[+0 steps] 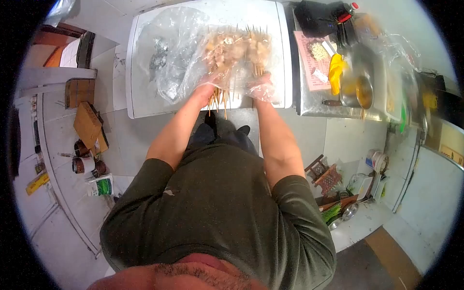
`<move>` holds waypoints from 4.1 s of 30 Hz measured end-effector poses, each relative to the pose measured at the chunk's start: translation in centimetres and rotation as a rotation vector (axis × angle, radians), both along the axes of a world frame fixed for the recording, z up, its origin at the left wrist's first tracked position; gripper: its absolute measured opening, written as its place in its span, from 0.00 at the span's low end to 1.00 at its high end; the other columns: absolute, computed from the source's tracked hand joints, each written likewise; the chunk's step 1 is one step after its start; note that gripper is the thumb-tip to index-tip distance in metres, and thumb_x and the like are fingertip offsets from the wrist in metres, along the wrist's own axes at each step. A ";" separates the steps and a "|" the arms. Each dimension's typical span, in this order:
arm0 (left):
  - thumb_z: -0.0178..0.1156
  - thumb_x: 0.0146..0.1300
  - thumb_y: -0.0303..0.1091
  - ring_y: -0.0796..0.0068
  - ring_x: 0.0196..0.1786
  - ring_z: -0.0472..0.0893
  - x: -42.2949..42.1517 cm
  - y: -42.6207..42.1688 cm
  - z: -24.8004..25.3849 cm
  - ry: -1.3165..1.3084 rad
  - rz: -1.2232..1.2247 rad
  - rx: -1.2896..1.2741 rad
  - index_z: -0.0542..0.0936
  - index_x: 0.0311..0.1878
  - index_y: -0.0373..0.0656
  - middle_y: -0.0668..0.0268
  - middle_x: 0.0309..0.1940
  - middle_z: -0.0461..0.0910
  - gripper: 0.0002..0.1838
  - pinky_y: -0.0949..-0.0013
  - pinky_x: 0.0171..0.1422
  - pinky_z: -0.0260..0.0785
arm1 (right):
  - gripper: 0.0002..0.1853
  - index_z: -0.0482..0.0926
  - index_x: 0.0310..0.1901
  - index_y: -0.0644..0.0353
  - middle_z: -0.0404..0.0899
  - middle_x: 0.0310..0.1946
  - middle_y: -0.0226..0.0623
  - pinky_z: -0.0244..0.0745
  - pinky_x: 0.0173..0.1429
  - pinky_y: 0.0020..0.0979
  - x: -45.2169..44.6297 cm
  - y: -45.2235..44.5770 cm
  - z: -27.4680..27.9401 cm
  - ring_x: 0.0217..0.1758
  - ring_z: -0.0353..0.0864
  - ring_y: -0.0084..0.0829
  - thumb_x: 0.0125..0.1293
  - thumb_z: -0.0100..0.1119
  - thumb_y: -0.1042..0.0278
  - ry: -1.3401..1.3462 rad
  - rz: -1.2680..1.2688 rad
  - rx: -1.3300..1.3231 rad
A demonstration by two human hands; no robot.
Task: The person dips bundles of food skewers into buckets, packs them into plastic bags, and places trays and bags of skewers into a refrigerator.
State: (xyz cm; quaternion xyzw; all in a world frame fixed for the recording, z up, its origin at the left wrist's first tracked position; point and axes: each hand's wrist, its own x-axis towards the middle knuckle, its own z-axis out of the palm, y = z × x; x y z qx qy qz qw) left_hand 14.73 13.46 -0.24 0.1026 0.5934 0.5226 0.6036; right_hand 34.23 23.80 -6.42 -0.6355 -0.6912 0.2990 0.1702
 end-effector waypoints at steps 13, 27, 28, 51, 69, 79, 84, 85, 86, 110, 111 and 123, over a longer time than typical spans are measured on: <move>0.53 0.66 0.53 0.66 0.47 0.76 -0.6 1.1 -0.4 0.177 -0.090 0.008 0.69 0.64 0.31 0.54 0.56 0.75 0.34 0.63 0.48 0.70 | 0.20 0.75 0.53 0.65 0.80 0.38 0.37 0.74 0.37 0.28 0.8 0.1 5.9 0.36 0.78 0.27 0.60 0.62 0.68 0.316 0.213 -0.426; 0.55 0.65 0.58 0.64 0.59 0.74 -3.9 2.1 -0.4 0.268 -0.084 -0.091 0.66 0.67 0.33 0.52 0.62 0.71 0.39 0.64 0.61 0.68 | 0.15 0.72 0.47 0.66 0.79 0.26 0.38 0.74 0.31 0.33 0.7 -3.3 8.2 0.26 0.78 0.30 0.66 0.58 0.63 0.132 0.328 -0.454; 0.55 0.66 0.58 0.67 0.58 0.75 -3.6 1.8 1.9 0.308 -0.109 -0.083 0.67 0.67 0.35 0.54 0.61 0.73 0.38 0.65 0.60 0.69 | 0.13 0.72 0.46 0.65 0.78 0.23 0.36 0.73 0.28 0.31 0.6 -4.2 8.0 0.24 0.77 0.29 0.67 0.56 0.63 0.302 0.222 -0.564; 0.60 0.62 0.54 0.70 0.46 0.80 -5.2 4.7 0.5 -0.016 -0.247 -0.101 0.75 0.60 0.35 0.61 0.49 0.80 0.33 0.63 0.48 0.74 | 0.11 0.67 0.41 0.62 0.66 0.19 0.26 0.58 0.16 0.22 5.7 -7.1 11.8 0.13 0.63 0.18 0.61 0.59 0.73 0.919 -0.042 -0.862; 0.61 0.59 0.49 0.57 0.47 0.80 -4.2 4.3 1.3 0.570 -0.481 -0.057 0.79 0.53 0.38 0.55 0.46 0.81 0.26 0.57 0.53 0.70 | 0.07 0.74 0.32 0.62 0.68 0.15 0.29 0.60 0.16 0.27 2.0 -6.4 12.0 0.12 0.65 0.22 0.60 0.62 0.70 0.822 -0.185 -0.655; 0.59 0.65 0.35 0.71 0.30 0.79 -5.9 3.6 7.3 -0.112 -0.132 0.129 0.80 0.38 0.36 0.64 0.30 0.79 0.10 0.66 0.32 0.74 | 0.09 0.75 0.38 0.68 0.71 0.19 0.31 0.61 0.17 0.28 -1.0 -6.8 11.9 0.14 0.68 0.23 0.58 0.60 0.72 0.838 -0.240 -0.482; 0.59 0.64 0.33 0.73 0.31 0.79 -5.6 3.5 7.1 -0.005 -0.181 0.115 0.80 0.40 0.34 0.64 0.31 0.80 0.10 0.67 0.35 0.73 | 0.08 0.76 0.37 0.71 0.74 0.22 0.34 0.64 0.20 0.29 -2.6 -7.0 11.4 0.16 0.70 0.24 0.58 0.57 0.74 0.883 -0.221 -0.578; 0.59 0.64 0.33 0.73 0.31 0.79 -5.4 3.4 7.4 0.043 -0.208 0.098 0.80 0.40 0.35 0.64 0.31 0.80 0.10 0.67 0.36 0.73 | 0.09 0.76 0.37 0.71 0.74 0.22 0.35 0.64 0.19 0.29 -3.1 -7.4 11.6 0.16 0.69 0.24 0.58 0.57 0.74 0.904 -0.239 -0.576; 0.60 0.63 0.32 0.73 0.32 0.79 -5.1 3.3 7.7 0.075 -0.217 0.069 0.81 0.41 0.35 0.64 0.32 0.81 0.10 0.68 0.35 0.73 | 0.09 0.76 0.36 0.71 0.74 0.22 0.35 0.63 0.19 0.29 -3.5 -8.0 11.9 0.16 0.69 0.25 0.58 0.57 0.74 0.925 -0.261 -0.576; 0.62 0.57 0.39 0.74 0.31 0.77 -4.7 3.7 9.3 0.563 -0.298 0.166 0.82 0.36 0.32 0.63 0.29 0.81 0.16 0.66 0.36 0.68 | 0.14 0.76 0.43 0.72 0.78 0.29 0.36 0.69 0.30 0.30 -4.9 -6.8 7.0 0.28 0.74 0.24 0.57 0.58 0.72 0.684 -0.224 -0.314; 0.62 0.57 0.38 0.74 0.31 0.77 -5.8 3.9 7.6 0.620 -0.334 0.147 0.81 0.35 0.32 0.63 0.30 0.81 0.15 0.66 0.36 0.69 | 0.15 0.76 0.44 0.73 0.78 0.30 0.37 0.70 0.32 0.30 -4.8 -6.5 7.2 0.30 0.75 0.25 0.56 0.58 0.72 0.663 -0.203 -0.360; 0.60 0.60 0.33 0.75 0.25 0.77 -5.1 2.3 9.7 0.133 -0.201 0.023 0.80 0.34 0.37 0.67 0.25 0.78 0.08 0.70 0.27 0.70 | 0.20 0.70 0.48 0.74 0.80 0.36 0.48 0.75 0.42 0.35 -6.6 -6.5 7.2 0.37 0.79 0.34 0.57 0.60 0.70 0.661 -0.320 -0.181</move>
